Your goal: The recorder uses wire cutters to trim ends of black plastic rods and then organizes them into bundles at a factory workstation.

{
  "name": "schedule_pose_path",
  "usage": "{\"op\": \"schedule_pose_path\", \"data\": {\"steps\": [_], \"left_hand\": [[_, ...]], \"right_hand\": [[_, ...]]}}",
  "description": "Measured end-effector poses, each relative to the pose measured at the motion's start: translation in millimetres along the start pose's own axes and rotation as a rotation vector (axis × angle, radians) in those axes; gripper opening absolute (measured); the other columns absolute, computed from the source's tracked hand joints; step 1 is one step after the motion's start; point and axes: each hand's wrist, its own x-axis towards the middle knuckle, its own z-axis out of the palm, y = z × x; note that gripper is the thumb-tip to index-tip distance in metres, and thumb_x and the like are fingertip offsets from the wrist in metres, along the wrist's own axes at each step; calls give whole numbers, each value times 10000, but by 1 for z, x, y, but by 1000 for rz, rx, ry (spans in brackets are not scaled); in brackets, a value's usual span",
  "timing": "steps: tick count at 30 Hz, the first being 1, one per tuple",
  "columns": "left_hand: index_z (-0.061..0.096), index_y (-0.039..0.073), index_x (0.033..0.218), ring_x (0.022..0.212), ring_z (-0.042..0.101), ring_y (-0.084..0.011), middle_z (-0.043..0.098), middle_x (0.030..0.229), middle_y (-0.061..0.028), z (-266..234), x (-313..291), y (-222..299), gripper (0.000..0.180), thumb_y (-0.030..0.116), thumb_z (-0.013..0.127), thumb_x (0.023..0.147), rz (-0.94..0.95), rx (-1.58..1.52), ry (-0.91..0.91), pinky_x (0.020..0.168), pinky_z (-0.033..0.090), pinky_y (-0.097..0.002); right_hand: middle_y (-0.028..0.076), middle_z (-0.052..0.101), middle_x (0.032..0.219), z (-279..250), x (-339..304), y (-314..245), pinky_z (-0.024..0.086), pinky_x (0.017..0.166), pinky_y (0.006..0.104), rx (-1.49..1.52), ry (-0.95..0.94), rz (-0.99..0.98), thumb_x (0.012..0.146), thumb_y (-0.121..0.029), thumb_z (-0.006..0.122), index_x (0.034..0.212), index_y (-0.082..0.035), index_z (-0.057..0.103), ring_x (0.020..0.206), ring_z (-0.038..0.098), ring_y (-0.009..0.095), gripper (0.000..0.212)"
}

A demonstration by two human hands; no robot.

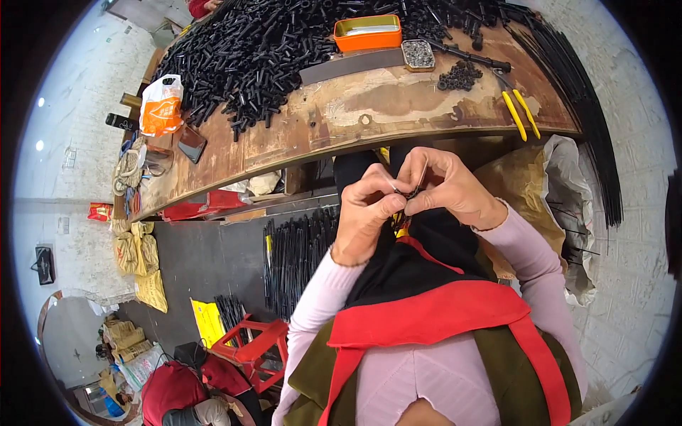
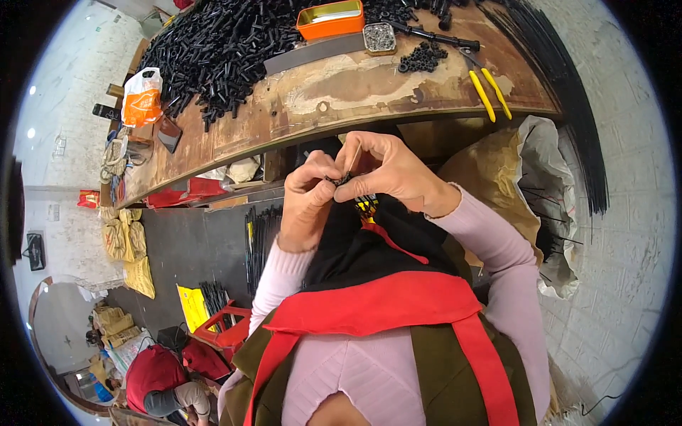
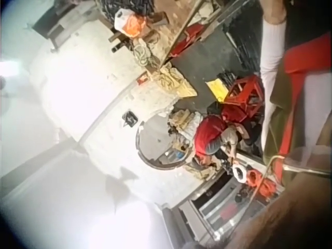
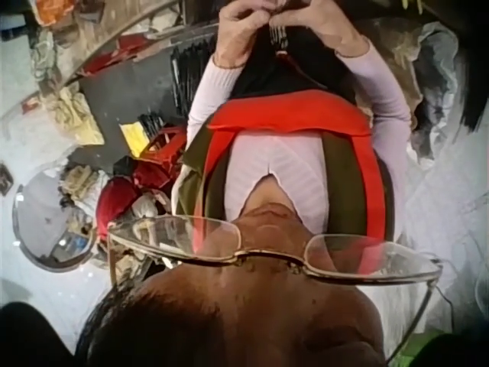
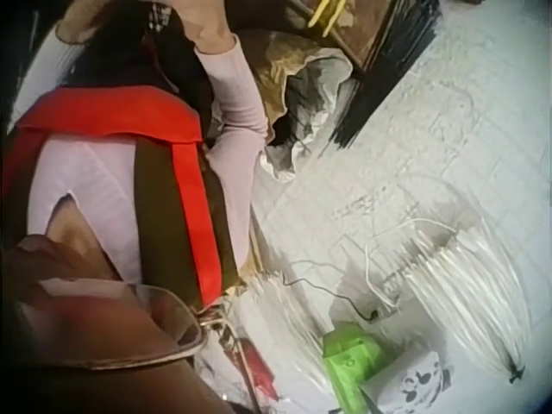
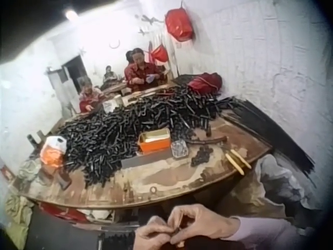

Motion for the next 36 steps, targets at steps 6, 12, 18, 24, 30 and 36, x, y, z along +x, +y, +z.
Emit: {"op": "schedule_pose_path", "data": {"steps": [6, 12, 18, 24, 30, 36], "left_hand": [[696, -2, 887, 842, 614, -150, 647, 921, -75, 18, -10, 8, 104, 7, 757, 803, 65, 27, 296, 791, 488, -268], [698, -9, 877, 823, 618, -155, 659, 880, -80, -11, -1, 15, 114, 24, 767, 792, -25, -92, -41, 776, 497, -286], [687, -18, 858, 794, 612, -163, 647, 865, -84, -9, 1, 14, 101, 44, 750, 810, -44, -151, -88, 757, 497, -287], [665, -19, 911, 798, 621, -171, 641, 884, -102, -14, 4, 11, 90, 31, 713, 854, -57, -232, -128, 746, 512, -287], [607, 12, 942, 882, 599, -164, 651, 919, -104, 4, 7, 22, 208, 151, 741, 866, 27, 39, 125, 834, 465, -300], [603, 20, 934, 856, 603, -172, 651, 899, -103, 6, 3, 27, 224, 174, 748, 863, -24, 82, 141, 812, 461, -295]], "right_hand": [[29, 589, 892, 5, -5, 2, 476, 766, 263, -32, 82, -66, 681, 106, 799, 800, -83, 537, 842, 574, 108, 344], [37, 588, 865, 0, -1, 1, 491, 754, 272, 0, -56, -6, 632, 131, 811, 776, -81, 550, 815, 582, 129, 366], [34, 572, 806, -7, 3, 4, 488, 718, 278, 105, -135, 34, 618, 128, 809, 742, -79, 548, 775, 581, 151, 356], [29, 562, 801, -3, 4, -6, 476, 708, 272, 12, -146, 14, 674, 112, 793, 767, -71, 545, 774, 577, 137, 322], [27, 563, 818, -1, -1, -6, 473, 711, 264, -200, 117, -138, 737, 93, 769, 798, -65, 547, 787, 579, 120, 279], [31, 580, 841, 1, -4, -6, 480, 715, 266, -235, 127, -174, 723, 99, 777, 800, -63, 554, 795, 582, 124, 286]]}}
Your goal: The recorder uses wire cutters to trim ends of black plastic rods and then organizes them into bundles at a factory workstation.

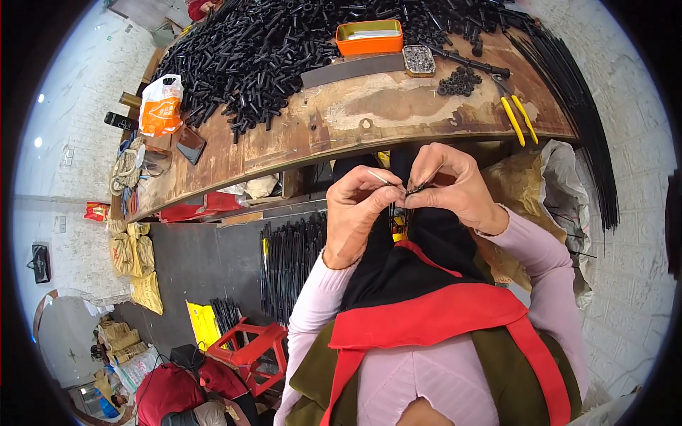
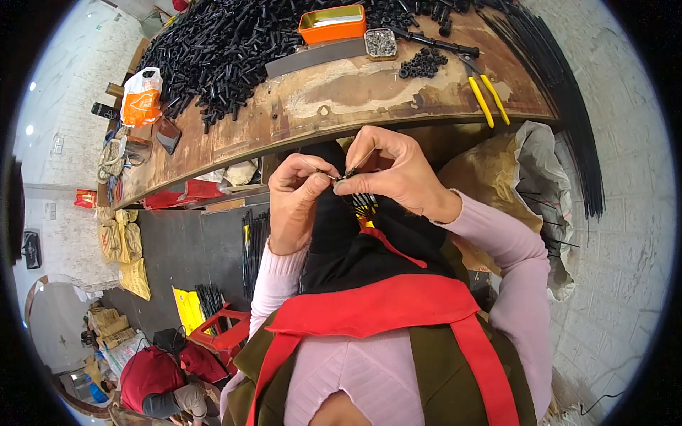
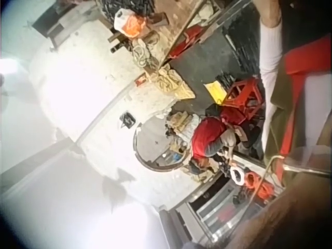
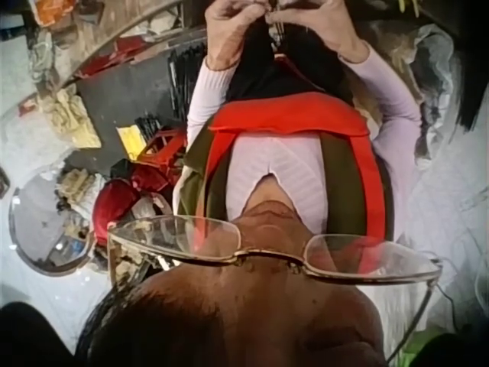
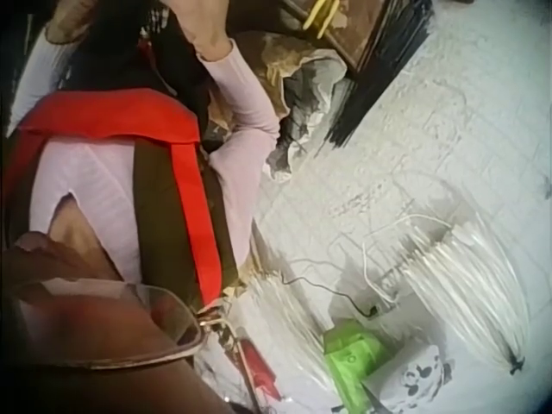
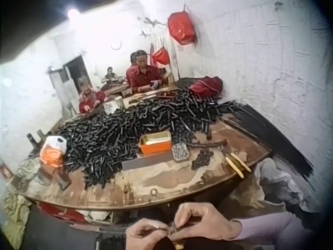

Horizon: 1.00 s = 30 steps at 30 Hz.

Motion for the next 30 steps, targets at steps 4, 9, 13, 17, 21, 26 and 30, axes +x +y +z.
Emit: {"op": "schedule_pose_path", "data": {"steps": [4, 9, 13, 17, 21, 26, 30], "left_hand": [[597, 26, 915, 804, 586, -168, 638, 855, -94, -10, 10, -5, 262, 229, 754, 864, -46, -63, -187, 757, 452, -288], [591, 33, 913, 780, 573, -169, 625, 821, -86, -14, 14, -8, 304, 289, 748, 868, -85, -82, -280, 730, 446, -295], [592, 33, 918, 790, 577, -170, 623, 819, -85, -13, 16, -4, 309, 294, 749, 865, -78, -96, -309, 733, 450, -301], [583, 31, 935, 807, 578, -158, 633, 871, -90, -13, 17, -5, 287, 269, 734, 882, -50, -87, -256, 747, 450, -297], [574, 2, 964, 852, 613, -120, 642, 913, -74, 0, 9, 11, 152, -56, 642, 842, -44, 71, -68, 778, 499, -261], [623, -23, 975, 871, 619, -138, 632, 996, -93, -1, -2, 9, 200, -26, 737, 810, -61, -17, -205, 788, 515, -284], [670, -42, 984, 897, 626, -156, 620, 1039, -116, -7, 0, -1, 176, -19, 730, 821, -84, -10, -247, 814, 520, -286]], "right_hand": [[30, 574, 828, -6, 5, -2, 480, 725, 269, 108, -172, 65, 690, 103, 798, 793, -67, 554, 781, 577, 133, 315], [23, 554, 803, -13, 15, 3, 469, 722, 271, 159, -292, 117, 643, 55, 847, 773, -76, 538, 772, 562, 133, 360], [18, 587, 829, -19, 20, 12, 508, 726, 258, 387, -419, 146, 702, 44, 819, 804, -56, 574, 826, 610, 132, 284], [39, 579, 813, -8, 18, -15, 476, 723, 280, 110, -245, 173, 698, 36, 812, 802, -55, 584, 777, 578, 140, 267], [92, 621, 855, -5, 4, -8, 495, 706, 298, 19, -60, -39, 719, 125, 752, 780, -11, 602, 813, 606, 170, 212], [94, 625, 887, 2, -9, -9, 466, 718, 278, -18, -48, -214, 700, 101, 798, 842, -16, 653, 825, 603, 165, 235], [83, 619, 881, 2, -10, -11, 461, 741, 284, -42, -8, -234, 697, 88, 808, 851, -23, 655, 841, 596, 163, 244]]}}
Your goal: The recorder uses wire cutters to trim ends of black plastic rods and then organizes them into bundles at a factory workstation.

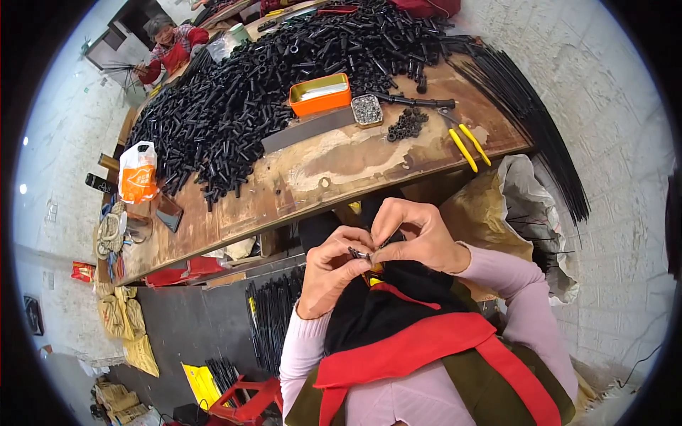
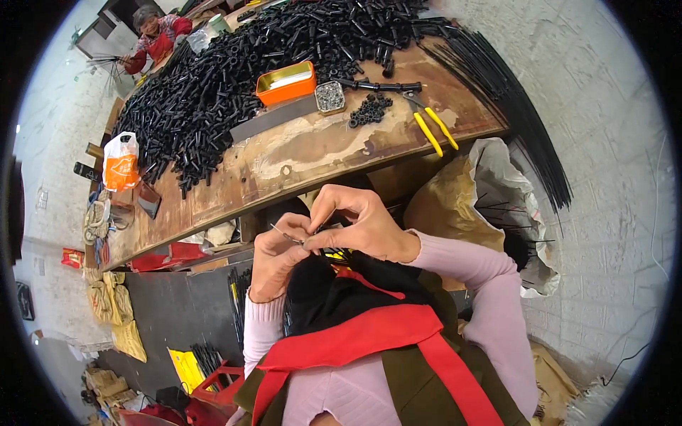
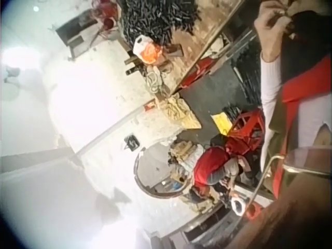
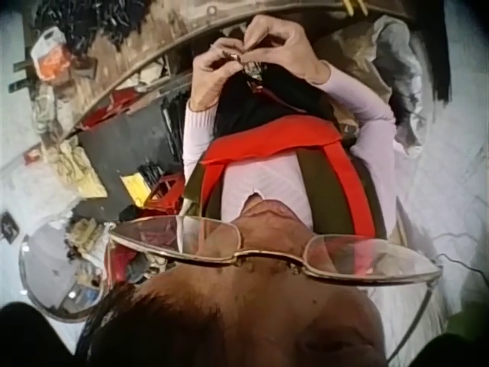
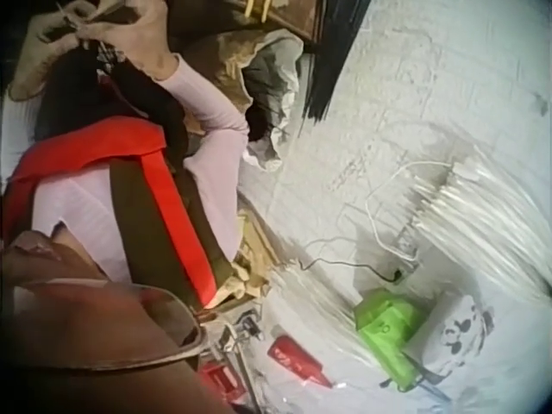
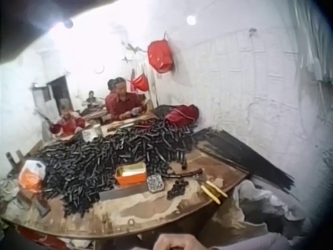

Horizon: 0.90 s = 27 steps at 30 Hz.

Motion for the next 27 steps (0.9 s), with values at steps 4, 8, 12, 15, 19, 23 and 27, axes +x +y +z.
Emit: {"op": "schedule_pose_path", "data": {"steps": [4, 8, 12, 15, 19, 23, 27], "left_hand": [[664, -43, 963, 986, 645, -192, 650, 1118, -174, 10, 14, -2, 112, 16, 694, 873, -12, -11, 160, 867, 525, -316], [617, -44, 974, 1032, 656, -234, 674, 1088, -201, -2, 24, -3, 96, -7, 660, 897, -50, 53, 217, 866, 536, -329], [609, -59, 1004, 900, 678, -216, 663, 1135, -250, 4, 36, -15, 132, 20, 646, 905, -40, 39, 40, 842, 542, -341], [619, -58, 975, 912, 680, -218, 660, 1128, -258, 7, 43, -11, 127, 40, 659, 906, -140, 62, 5, 849, 542, -349], [626, -58, 958, 916, 681, -216, 659, 1129, -256, 3, 48, -11, 130, 51, 670, 902, -138, 84, 2, 851, 542, -349], [629, -57, 954, 918, 680, -219, 663, 1124, -243, 3, 49, -11, 150, 71, 682, 898, -174, 55, 18, 848, 544, -344], [628, -58, 979, 893, 676, -214, 668, 1112, -225, 2, 49, -12, 158, 67, 678, 896, -178, 46, 38, 830, 551, -338]], "right_hand": [[57, 608, 946, -17, 11, 5, 460, 806, 292, -3, 22, -11, 760, 23, 785, 959, -16, 655, 875, 579, 151, 241], [49, 650, 1033, -74, 25, 15, 488, 809, 278, -572, 311, 131, 942, -130, 613, 1124, 6, 635, 906, 612, 123, 228], [140, 641, 908, -142, 30, 52, 502, 724, 320, -1066, 547, 24, 916, -138, 654, 1021, 26, 596, 836, 636, 210, 204], [192, 613, 901, -146, 42, 63, 499, 715, 409, -1401, 596, -15, 849, -121, 706, 1003, 12, 527, 832, 613, 366, 271], [191, 616, 921, -142, 53, 71, 497, 722, 430, -1428, 608, -69, 839, -107, 707, 1018, 5, 528, 858, 621, 370, 277], [200, 613, 945, -144, 52, 71, 504, 712, 429, -1468, 587, -67, 835, -75, 692, 1022, 5, 523, 838, 628, 369, 265], [163, 633, 998, -132, 42, 52, 525, 690, 354, -1286, 552, -6, 851, -25, 667, 1096, 32, 568, 801, 668, 280, 270]]}}
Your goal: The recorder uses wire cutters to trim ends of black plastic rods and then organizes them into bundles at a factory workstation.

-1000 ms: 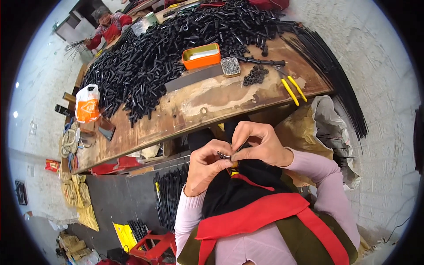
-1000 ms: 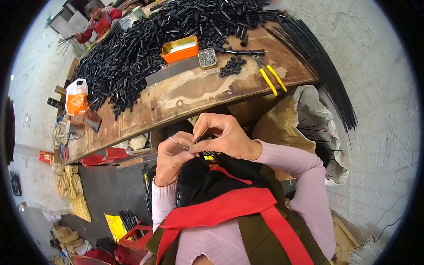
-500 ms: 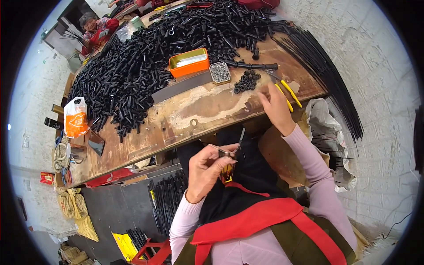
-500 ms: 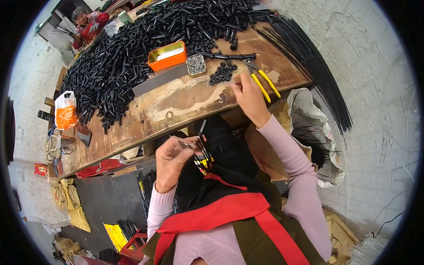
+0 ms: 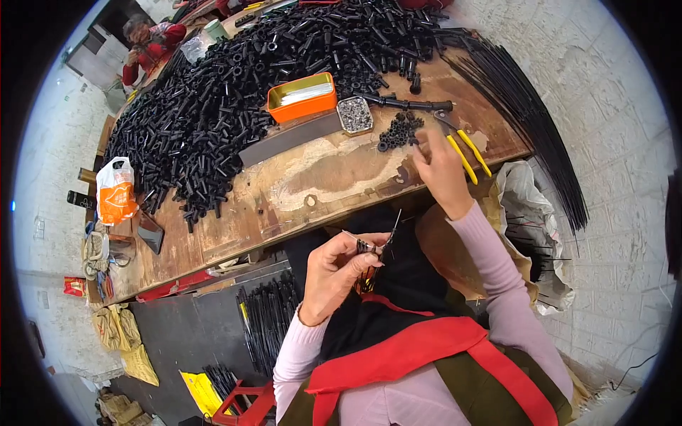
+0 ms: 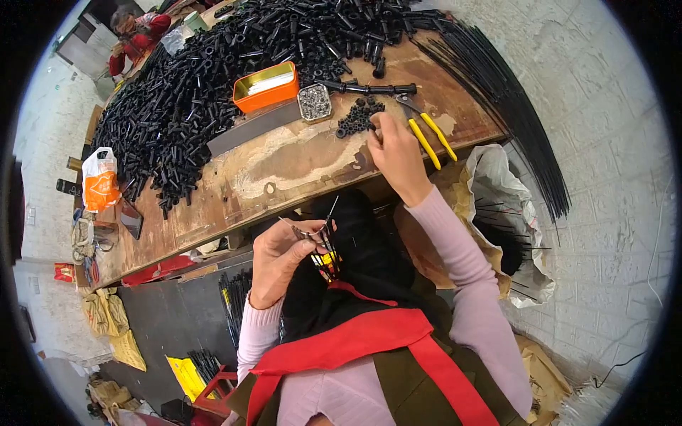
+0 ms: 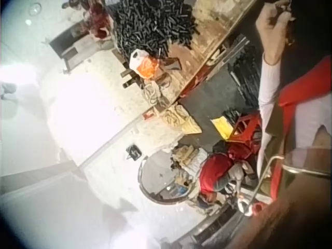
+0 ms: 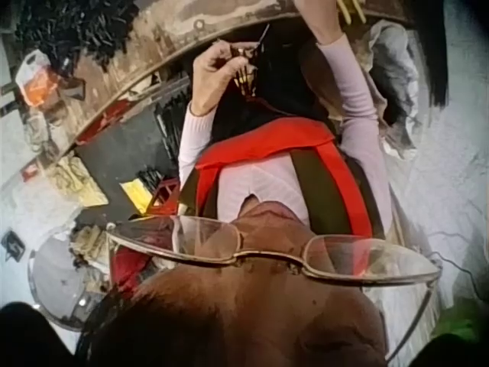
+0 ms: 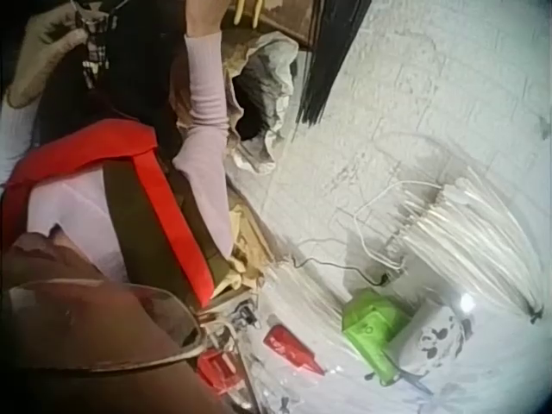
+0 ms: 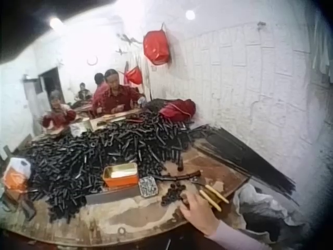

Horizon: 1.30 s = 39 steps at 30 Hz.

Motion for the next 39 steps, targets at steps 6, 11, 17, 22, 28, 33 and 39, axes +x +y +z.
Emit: {"op": "schedule_pose_path", "data": {"steps": [6, 11, 17, 22, 28, 33, 39], "left_hand": [[587, -45, 1261, 1014, 648, -171, 677, 1128, -138, 10, 8, 5, 368, -20, 625, 896, -77, 58, -210, 831, 545, -291], [616, -7, 1275, 1014, 594, -94, 666, 1178, -59, 18, 3, 6, 361, 79, 656, 927, -34, 46, -265, 811, 500, -255], [599, -10, 1276, 1034, 598, -102, 666, 1168, -66, 20, -15, 5, 364, 71, 656, 926, 15, -11, -232, 810, 506, -257], [597, -35, 1236, 1016, 633, -147, 679, 1129, -122, 18, -26, 8, 340, 45, 659, 912, 52, -14, -151, 835, 549, -298], [620, -29, 1207, 997, 631, -138, 679, 1128, -104, 20, -28, 10, 307, 53, 660, 915, 55, -9, -126, 833, 548, -298], [635, -19, 1190, 968, 624, -126, 682, 1095, -79, 19, -28, 6, 283, 70, 657, 922, 56, -6, -142, 822, 540, -295], [647, -12, 1168, 965, 618, -120, 685, 1074, -56, 17, -27, 3, 272, 102, 668, 922, 73, -5, -156, 814, 528, -285]], "right_hand": [[54, 649, 1050, -72, -13, -71, 525, 773, 246, 751, -482, 211, 884, 22, 626, 1166, 9, 662, 914, 650, 111, 284], [81, 667, 1048, -97, -22, -87, 521, 782, 240, 764, -692, 123, 875, 24, 626, 1033, 23, 703, 922, 653, 120, 176], [105, 684, 1026, -91, -33, -103, 543, 818, 277, 901, -696, 318, 847, 34, 670, 997, 27, 657, 915, 670, 148, 151], [154, 687, 1120, -85, -37, -106, 555, 844, 316, 1056, -721, 293, 861, 17, 667, 991, 9, 645, 953, 677, 185, 132], [105, 690, 1049, -89, -36, -109, 530, 833, 296, 987, -704, 315, 889, -35, 661, 1018, 3, 656, 898, 665, 156, 135], [70, 693, 991, -95, -32, -108, 510, 838, 270, 821, -760, 279, 890, -67, 676, 998, 1, 674, 881, 654, 125, 128], [44, 687, 938, -101, -30, -117, 501, 832, 261, 839, -803, 288, 886, -79, 690, 970, -1, 682, 894, 649, 117, 115]]}}
